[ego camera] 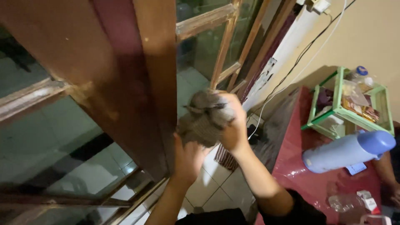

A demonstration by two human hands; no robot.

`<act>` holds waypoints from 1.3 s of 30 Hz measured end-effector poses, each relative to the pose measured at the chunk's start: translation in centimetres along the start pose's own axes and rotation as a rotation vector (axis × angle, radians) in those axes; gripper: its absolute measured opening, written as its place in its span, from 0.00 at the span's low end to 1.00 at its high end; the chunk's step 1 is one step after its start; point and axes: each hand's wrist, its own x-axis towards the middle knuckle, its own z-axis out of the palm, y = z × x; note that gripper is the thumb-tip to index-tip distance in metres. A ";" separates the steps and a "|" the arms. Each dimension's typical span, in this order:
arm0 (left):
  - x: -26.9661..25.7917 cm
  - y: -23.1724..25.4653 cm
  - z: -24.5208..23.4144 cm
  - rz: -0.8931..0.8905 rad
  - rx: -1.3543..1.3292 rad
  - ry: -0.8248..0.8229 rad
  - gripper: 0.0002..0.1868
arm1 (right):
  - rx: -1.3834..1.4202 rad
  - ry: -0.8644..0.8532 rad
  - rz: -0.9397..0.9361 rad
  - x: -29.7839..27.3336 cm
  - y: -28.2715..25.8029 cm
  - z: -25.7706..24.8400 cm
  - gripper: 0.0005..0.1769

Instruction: Wiping a glass window pane with a cloth to clean it.

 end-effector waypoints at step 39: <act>11.3 28.3 -0.6 1.329 1.862 0.591 0.21 | -0.688 0.127 -0.852 20.2 0.2 -3.7 0.29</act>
